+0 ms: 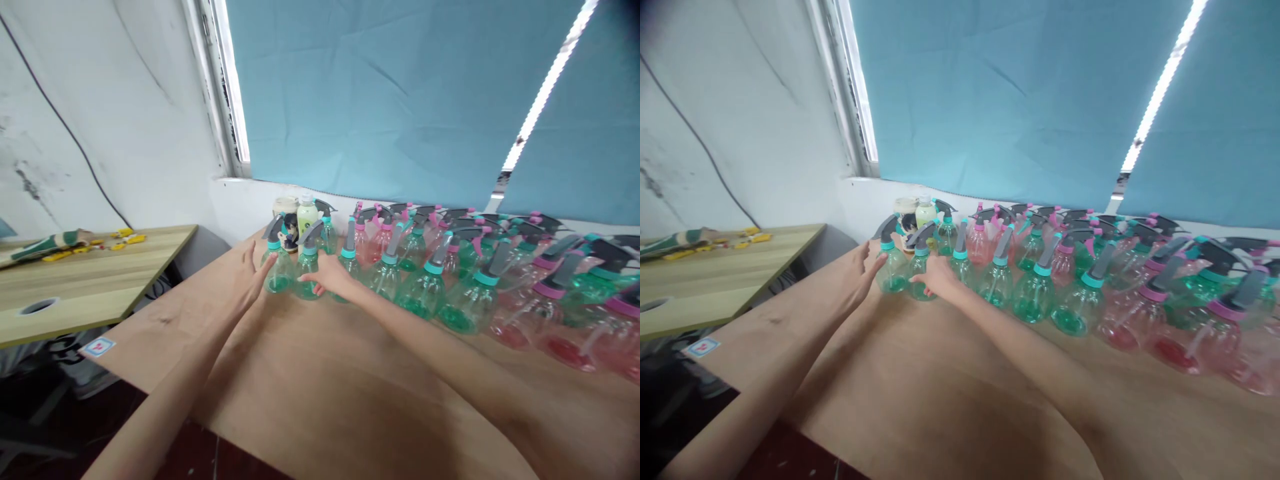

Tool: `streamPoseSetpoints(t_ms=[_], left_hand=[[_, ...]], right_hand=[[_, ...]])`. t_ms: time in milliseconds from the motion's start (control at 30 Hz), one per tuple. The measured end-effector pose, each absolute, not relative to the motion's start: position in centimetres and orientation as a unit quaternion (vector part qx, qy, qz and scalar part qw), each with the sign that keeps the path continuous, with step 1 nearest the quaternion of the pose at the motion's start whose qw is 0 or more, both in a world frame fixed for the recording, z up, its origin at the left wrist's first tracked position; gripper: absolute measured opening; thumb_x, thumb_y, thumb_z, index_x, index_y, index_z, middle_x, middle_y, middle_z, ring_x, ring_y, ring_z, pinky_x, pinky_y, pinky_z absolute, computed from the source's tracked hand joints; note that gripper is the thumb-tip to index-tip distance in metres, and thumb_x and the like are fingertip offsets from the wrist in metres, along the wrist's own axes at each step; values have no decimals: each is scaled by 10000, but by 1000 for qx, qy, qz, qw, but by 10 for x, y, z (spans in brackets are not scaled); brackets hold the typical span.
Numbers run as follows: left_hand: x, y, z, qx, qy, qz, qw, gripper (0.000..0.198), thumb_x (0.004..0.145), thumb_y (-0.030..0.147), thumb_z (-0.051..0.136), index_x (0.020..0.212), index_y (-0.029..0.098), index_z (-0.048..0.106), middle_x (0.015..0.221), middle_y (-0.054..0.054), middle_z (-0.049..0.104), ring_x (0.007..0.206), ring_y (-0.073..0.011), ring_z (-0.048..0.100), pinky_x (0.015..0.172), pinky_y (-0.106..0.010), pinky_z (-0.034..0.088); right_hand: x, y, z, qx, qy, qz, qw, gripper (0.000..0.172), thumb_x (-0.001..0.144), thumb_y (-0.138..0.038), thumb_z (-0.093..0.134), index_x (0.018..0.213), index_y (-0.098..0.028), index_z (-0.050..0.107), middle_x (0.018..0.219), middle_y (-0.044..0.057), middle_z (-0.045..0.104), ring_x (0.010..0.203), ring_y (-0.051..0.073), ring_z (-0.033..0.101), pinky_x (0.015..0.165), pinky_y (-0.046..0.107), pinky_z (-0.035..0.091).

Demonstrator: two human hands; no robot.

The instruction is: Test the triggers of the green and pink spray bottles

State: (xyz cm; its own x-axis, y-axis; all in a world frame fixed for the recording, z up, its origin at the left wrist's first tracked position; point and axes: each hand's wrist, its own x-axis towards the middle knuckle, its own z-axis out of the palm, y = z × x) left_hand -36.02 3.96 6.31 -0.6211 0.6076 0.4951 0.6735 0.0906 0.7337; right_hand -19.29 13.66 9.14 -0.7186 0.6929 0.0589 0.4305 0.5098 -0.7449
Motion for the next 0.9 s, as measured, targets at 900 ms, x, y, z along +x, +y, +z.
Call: streamPoseSetpoints(t_ms=[900], left_hand=[[-68, 63, 83, -656, -501, -518, -225, 307, 784, 180, 518, 1080, 233, 578, 1087, -37, 653, 1011, -220, 637, 921, -383, 514]], right_hand=[[86, 89, 75, -278, -927, 187, 169, 621, 767, -455, 681, 1238, -115, 462, 1217, 184, 579, 1006, 369, 624, 768, 503, 528]])
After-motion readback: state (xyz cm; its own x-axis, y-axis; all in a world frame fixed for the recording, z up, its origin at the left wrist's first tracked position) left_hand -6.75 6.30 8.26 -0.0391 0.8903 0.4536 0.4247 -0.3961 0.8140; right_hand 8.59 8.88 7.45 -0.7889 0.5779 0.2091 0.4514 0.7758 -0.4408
